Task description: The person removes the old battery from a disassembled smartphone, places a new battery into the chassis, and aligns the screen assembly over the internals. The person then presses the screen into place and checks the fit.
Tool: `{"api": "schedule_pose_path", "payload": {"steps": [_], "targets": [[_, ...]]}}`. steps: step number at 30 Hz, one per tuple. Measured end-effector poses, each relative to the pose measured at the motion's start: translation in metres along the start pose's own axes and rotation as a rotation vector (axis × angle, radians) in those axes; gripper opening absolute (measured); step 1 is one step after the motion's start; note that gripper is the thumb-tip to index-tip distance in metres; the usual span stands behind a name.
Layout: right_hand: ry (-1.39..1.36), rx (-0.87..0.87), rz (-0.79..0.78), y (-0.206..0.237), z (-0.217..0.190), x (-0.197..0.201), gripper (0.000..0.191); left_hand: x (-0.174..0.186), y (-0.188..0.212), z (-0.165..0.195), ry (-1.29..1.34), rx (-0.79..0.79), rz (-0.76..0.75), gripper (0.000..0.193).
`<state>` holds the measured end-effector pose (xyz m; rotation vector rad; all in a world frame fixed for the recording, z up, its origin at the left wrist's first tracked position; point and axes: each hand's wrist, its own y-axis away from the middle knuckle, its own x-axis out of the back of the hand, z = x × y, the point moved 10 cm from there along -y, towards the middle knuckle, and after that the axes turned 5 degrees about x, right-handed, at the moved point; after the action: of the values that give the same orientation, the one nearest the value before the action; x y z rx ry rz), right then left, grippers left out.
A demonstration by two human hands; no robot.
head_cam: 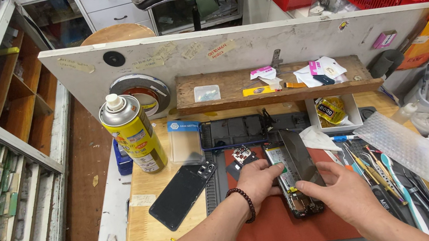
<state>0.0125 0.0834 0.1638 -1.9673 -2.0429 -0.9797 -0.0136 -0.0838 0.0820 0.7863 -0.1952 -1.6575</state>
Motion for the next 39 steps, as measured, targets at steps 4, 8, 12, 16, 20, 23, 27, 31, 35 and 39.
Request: {"api": "schedule_pose_path", "payload": {"steps": [4, 8, 12, 16, 20, 23, 27, 31, 35, 39], "targets": [[0.001, 0.025, 0.01, -0.002, 0.003, 0.001, 0.079, 0.0, -0.003, -0.002, -0.002, -0.001, 0.005, 0.024], [0.005, 0.011, 0.004, -0.003, 0.005, 0.0, 0.079, -0.001, -0.002, 0.0, -0.008, -0.006, 0.007, 0.024], [0.057, -0.011, 0.013, -0.003, 0.005, 0.002, 0.078, -0.001, 0.002, 0.001, -0.033, 0.004, 0.01, 0.024], [0.08, -0.008, 0.013, 0.001, 0.005, 0.001, 0.078, 0.0, 0.005, -0.001, -0.039, 0.01, 0.016, 0.024], [0.012, -0.007, -0.012, -0.002, 0.007, -0.002, 0.077, -0.001, 0.003, 0.001, -0.024, -0.01, 0.004, 0.024], [0.011, 0.013, -0.007, -0.003, 0.005, 0.0, 0.077, -0.001, 0.002, 0.0, -0.019, -0.007, 0.004, 0.024], [-0.007, 0.026, -0.01, -0.001, 0.001, 0.0, 0.075, -0.001, 0.0, -0.001, -0.018, -0.007, 0.003, 0.023], [-0.003, 0.025, -0.004, 0.003, -0.001, -0.001, 0.072, 0.001, -0.004, -0.004, -0.016, -0.008, 0.003, 0.023], [0.003, 0.058, 0.012, 0.01, 0.0, 0.001, 0.071, 0.0, -0.004, -0.01, -0.016, -0.023, -0.002, 0.023], [-0.037, 0.046, -0.002, 0.012, 0.002, 0.001, 0.07, -0.003, -0.001, -0.012, -0.03, 0.004, -0.009, 0.023]]}}
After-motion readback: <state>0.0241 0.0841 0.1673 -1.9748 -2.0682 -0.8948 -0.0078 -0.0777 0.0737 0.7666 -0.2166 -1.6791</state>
